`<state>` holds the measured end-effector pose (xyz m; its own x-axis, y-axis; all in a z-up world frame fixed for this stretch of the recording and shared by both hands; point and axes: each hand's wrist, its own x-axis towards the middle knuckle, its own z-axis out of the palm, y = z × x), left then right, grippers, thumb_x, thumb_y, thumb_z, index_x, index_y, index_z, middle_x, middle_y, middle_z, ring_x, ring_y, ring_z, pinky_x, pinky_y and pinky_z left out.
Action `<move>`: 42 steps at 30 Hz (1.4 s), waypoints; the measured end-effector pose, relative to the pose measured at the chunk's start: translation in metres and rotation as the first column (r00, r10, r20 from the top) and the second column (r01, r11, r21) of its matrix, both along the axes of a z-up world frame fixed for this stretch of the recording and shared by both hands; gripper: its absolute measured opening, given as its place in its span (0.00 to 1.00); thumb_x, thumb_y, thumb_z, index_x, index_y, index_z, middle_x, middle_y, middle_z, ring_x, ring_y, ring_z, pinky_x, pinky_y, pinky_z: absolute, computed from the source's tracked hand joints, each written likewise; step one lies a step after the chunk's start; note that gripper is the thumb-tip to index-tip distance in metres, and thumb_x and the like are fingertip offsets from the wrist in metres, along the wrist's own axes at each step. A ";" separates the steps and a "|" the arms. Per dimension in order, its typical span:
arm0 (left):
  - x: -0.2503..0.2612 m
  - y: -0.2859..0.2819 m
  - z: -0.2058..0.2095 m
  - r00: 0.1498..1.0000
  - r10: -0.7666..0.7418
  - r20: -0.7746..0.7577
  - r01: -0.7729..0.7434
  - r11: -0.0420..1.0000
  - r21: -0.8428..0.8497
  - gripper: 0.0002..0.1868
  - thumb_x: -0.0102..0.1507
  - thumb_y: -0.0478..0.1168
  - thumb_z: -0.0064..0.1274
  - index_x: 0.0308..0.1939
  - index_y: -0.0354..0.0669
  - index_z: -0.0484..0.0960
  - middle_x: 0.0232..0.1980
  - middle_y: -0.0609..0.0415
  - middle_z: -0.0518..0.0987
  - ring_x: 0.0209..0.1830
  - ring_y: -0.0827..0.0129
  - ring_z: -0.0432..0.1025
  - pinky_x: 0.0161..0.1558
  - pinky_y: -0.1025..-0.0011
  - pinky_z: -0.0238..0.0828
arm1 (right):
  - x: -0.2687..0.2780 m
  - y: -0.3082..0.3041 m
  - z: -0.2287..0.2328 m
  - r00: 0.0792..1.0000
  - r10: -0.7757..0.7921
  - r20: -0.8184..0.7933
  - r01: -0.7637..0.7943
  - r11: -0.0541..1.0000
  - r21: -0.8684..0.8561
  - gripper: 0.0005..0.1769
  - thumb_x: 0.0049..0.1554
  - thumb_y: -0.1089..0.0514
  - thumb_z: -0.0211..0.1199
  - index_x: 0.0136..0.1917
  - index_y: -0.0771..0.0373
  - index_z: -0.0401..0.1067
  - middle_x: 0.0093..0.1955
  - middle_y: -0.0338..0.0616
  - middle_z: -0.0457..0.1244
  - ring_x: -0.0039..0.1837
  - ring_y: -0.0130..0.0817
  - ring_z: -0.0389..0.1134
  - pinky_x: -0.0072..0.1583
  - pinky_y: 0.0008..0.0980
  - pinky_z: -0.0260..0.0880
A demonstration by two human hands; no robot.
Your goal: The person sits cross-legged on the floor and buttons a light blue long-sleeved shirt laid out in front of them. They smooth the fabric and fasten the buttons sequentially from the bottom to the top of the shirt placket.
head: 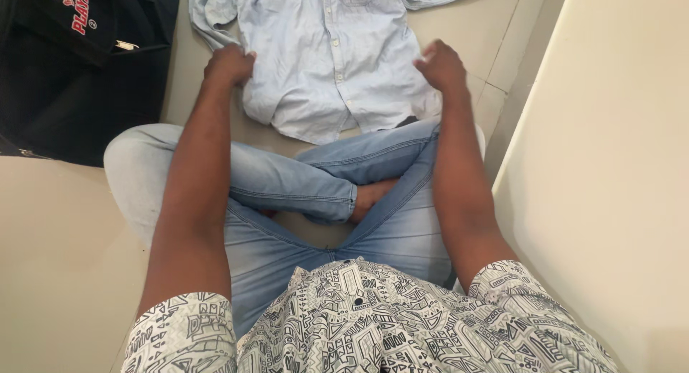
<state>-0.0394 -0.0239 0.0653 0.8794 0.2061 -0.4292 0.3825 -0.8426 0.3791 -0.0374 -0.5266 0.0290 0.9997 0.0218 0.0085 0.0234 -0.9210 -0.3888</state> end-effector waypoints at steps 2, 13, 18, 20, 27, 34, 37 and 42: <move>0.003 0.002 -0.016 0.993 -0.035 0.116 0.029 0.998 0.048 0.24 0.69 0.53 0.52 0.62 0.40 0.76 0.67 0.38 0.73 0.68 0.43 0.68 0.65 0.47 0.67 | 0.004 0.032 0.001 0.999 0.044 0.012 -0.045 0.995 0.085 0.20 0.57 0.44 0.71 0.55 0.58 0.76 0.52 0.50 0.71 0.56 0.47 0.72 0.58 0.43 0.70; 0.072 0.069 -0.132 0.917 -0.104 0.386 0.012 0.972 0.233 0.38 0.67 0.55 0.50 0.75 0.44 0.54 0.80 0.37 0.53 0.78 0.25 0.47 0.64 0.25 0.49 | -0.003 0.113 -0.001 0.837 0.319 -0.445 -0.392 0.916 -0.080 0.30 0.53 0.35 0.70 0.62 0.51 0.71 0.59 0.46 0.66 0.61 0.48 0.68 0.60 0.48 0.68; 0.081 0.057 -0.115 0.897 -0.062 0.437 -0.103 0.934 0.343 0.31 0.77 0.52 0.48 0.75 0.36 0.61 0.77 0.36 0.62 0.78 0.37 0.54 0.75 0.43 0.51 | 0.004 0.110 0.015 0.908 0.202 -0.367 -0.271 0.951 -0.148 0.27 0.54 0.37 0.69 0.62 0.49 0.72 0.62 0.46 0.66 0.64 0.49 0.68 0.61 0.50 0.67; 0.077 0.036 -0.090 0.926 -0.155 0.345 0.010 0.922 0.386 0.24 0.76 0.47 0.50 0.70 0.37 0.66 0.75 0.40 0.66 0.78 0.43 0.58 0.74 0.48 0.58 | 0.014 0.105 0.022 0.915 0.078 -0.397 -0.147 0.978 -0.146 0.21 0.58 0.37 0.66 0.60 0.46 0.75 0.63 0.43 0.67 0.65 0.49 0.68 0.65 0.48 0.67; 0.074 -0.022 -0.067 0.946 0.111 0.306 -0.106 0.994 -0.032 0.55 0.49 0.40 0.70 0.72 0.27 0.51 0.56 0.32 0.74 0.52 0.42 0.73 0.46 0.60 0.73 | 0.062 0.050 -0.015 0.997 -0.052 -0.062 0.052 0.999 -0.002 0.33 0.55 0.41 0.72 0.66 0.57 0.65 0.65 0.51 0.61 0.66 0.52 0.62 0.59 0.51 0.67; 0.074 0.008 -0.029 0.989 -0.081 -0.123 0.047 0.964 -0.261 0.36 0.58 0.49 0.69 0.65 0.32 0.80 0.55 0.40 0.81 0.50 0.41 0.77 0.48 0.45 0.72 | 0.079 0.022 -0.053 0.974 0.012 -0.227 0.008 0.996 0.088 0.36 0.50 0.44 0.76 0.64 0.61 0.66 0.62 0.55 0.64 0.64 0.52 0.65 0.62 0.47 0.67; 0.052 0.000 -0.018 0.983 -0.175 0.045 0.149 0.924 0.352 0.39 0.53 0.52 0.73 0.62 0.36 0.76 0.62 0.36 0.76 0.60 0.41 0.70 0.56 0.46 0.68 | 0.065 0.045 -0.022 0.802 0.207 -0.560 -0.082 0.967 0.240 0.25 0.54 0.46 0.71 0.59 0.58 0.71 0.56 0.51 0.68 0.60 0.49 0.69 0.61 0.47 0.69; 0.042 -0.031 -0.016 0.848 -0.350 0.397 0.240 0.923 0.301 0.35 0.64 0.49 0.66 0.71 0.41 0.71 0.75 0.41 0.67 0.76 0.43 0.59 0.68 0.43 0.62 | 0.075 0.055 0.013 0.958 0.038 -0.284 -0.019 0.997 0.071 0.15 0.64 0.46 0.61 0.55 0.58 0.75 0.53 0.46 0.72 0.59 0.45 0.72 0.62 0.48 0.69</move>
